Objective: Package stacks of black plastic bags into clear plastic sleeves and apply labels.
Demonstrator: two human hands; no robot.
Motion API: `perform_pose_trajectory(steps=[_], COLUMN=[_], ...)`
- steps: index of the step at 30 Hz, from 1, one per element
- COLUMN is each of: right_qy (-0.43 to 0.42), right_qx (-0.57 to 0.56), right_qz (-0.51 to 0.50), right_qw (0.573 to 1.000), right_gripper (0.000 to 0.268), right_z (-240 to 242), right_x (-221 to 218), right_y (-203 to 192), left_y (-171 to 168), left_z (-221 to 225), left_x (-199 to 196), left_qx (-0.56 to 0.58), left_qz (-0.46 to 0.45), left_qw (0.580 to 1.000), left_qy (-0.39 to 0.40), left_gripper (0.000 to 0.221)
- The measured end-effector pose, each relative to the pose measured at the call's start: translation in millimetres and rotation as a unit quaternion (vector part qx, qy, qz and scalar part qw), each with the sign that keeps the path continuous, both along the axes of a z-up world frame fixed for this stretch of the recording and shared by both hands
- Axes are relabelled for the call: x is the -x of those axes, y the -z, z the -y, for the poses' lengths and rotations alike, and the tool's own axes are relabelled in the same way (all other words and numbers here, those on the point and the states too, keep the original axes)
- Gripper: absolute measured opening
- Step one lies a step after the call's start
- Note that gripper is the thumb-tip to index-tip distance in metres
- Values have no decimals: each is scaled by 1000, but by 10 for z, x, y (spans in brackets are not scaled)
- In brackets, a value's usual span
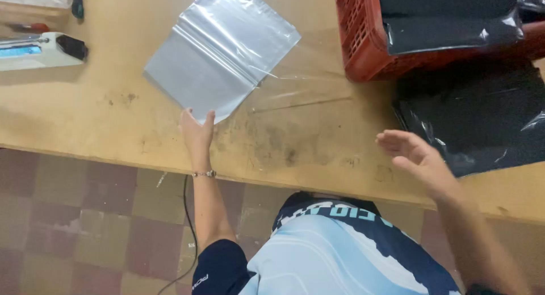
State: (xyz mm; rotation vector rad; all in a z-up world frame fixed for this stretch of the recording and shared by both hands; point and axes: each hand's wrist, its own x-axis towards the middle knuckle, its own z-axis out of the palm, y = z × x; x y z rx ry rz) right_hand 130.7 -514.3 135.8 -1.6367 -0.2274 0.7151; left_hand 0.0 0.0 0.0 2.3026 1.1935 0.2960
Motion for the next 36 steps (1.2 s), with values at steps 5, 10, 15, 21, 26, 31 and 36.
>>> perform_pose_trajectory(steps=[5, 10, 15, 21, 26, 31, 36], right_qy=[32, 52, 222, 241, 365, 376, 390], right_qx=[62, 98, -74, -219, -112, 1, -60], right_qz=[-24, 19, 14, -13, -26, -20, -24], right_qw=[997, 994, 972, 945, 924, 927, 919], right_gripper=[58, 63, 50, 53, 49, 24, 30], right_z=[-355, -367, -377, -609, -851, -830, -875], right_x=[136, -87, -624, -1330, -1614, -1770, -1867], right_y=[1071, 1539, 1188, 504, 325, 268, 292], left_y=[104, 614, 1080, 976, 771, 210, -137], left_z=[-929, -1696, -2288, -2447, -2546, -2370, -2233], left_x=[-696, -1440, -2133, -2511, -2821, -2860, -2868], left_qx=[-70, -216, -105, -108, -27, 86, 185], left_qz=[-128, -64, -77, -105, -160, -182, -193], left_qw=[988, 972, 986, 980, 981, 974, 956], left_qy=[-44, 62, 104, 130, 105, 105, 124], left_gripper=[85, 85, 95, 71, 57, 42, 33])
